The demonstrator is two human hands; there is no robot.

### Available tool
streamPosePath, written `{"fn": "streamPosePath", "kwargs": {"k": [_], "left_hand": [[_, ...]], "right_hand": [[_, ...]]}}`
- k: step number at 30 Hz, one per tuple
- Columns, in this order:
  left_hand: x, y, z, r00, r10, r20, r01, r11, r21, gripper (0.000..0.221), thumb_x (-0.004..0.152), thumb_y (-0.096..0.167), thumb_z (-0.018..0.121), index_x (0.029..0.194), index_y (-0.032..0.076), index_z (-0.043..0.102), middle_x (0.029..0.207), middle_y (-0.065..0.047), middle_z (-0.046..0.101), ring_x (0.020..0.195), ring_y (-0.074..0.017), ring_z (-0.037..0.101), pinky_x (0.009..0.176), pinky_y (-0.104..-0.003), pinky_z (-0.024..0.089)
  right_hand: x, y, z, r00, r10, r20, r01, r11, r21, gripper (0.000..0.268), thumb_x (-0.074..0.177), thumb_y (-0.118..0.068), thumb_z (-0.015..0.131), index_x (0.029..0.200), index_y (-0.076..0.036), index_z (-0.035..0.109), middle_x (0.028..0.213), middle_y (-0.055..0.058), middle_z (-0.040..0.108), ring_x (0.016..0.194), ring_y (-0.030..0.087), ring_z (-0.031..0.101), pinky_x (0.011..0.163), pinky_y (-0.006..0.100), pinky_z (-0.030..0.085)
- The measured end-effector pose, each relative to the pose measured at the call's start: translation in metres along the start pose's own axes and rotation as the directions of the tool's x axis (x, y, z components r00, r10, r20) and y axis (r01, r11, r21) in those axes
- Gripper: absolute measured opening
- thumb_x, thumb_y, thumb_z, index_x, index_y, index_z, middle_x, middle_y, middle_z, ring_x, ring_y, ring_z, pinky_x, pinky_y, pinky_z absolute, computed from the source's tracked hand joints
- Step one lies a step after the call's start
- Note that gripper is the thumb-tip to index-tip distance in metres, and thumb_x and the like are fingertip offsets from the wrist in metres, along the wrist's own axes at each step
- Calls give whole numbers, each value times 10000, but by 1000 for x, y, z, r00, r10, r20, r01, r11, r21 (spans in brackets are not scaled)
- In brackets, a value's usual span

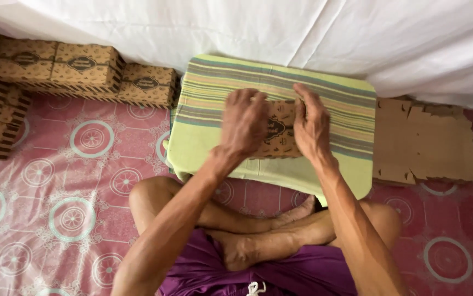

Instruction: A person sitting on the floor folds flat cardboard sheets into finished boxes.

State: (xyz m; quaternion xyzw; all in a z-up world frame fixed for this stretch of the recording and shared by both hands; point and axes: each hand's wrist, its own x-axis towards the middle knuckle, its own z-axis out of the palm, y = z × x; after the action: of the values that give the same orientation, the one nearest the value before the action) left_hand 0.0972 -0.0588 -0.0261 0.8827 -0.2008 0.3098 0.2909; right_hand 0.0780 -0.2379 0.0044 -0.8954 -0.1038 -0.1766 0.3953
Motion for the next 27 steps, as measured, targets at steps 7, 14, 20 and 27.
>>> {"fn": "streamPosePath", "kwargs": {"k": [7,14,20,27], "left_hand": [[34,47,5,973,-97,212,82,994,76,172,991,321,491,960,186,592,784,-104,640,775,-340,711,802,-490,496],[40,28,1,923,-101,372,102,995,17,186,1031,271,506,899,208,622,736,-31,678,701,-213,726,802,-423,552],[29,-6,-23,944,-39,328,21,998,60,160,1040,183,556,889,184,609,663,-40,666,581,-189,697,681,-359,593],[11,-38,-56,920,-182,348,238,963,-124,205,1017,291,607,848,176,608,625,-67,638,614,-307,696,598,-432,533]], "right_hand": [[-2,-23,-5,992,98,78,-111,977,181,299,1098,-66,407,1281,-136,633,1121,166,698,1162,417,647,987,564,503],[-1,-26,-2,987,154,47,-161,950,267,285,1126,-108,376,1211,-96,647,1105,183,705,1123,413,658,963,564,491],[0,-7,9,985,165,55,-174,928,330,308,1120,-102,383,1184,-120,684,1142,131,724,1185,333,648,1033,498,465],[-4,16,17,986,153,62,-165,913,373,335,1129,-143,363,1185,-123,692,1171,120,725,1214,296,629,1081,471,431]]}}
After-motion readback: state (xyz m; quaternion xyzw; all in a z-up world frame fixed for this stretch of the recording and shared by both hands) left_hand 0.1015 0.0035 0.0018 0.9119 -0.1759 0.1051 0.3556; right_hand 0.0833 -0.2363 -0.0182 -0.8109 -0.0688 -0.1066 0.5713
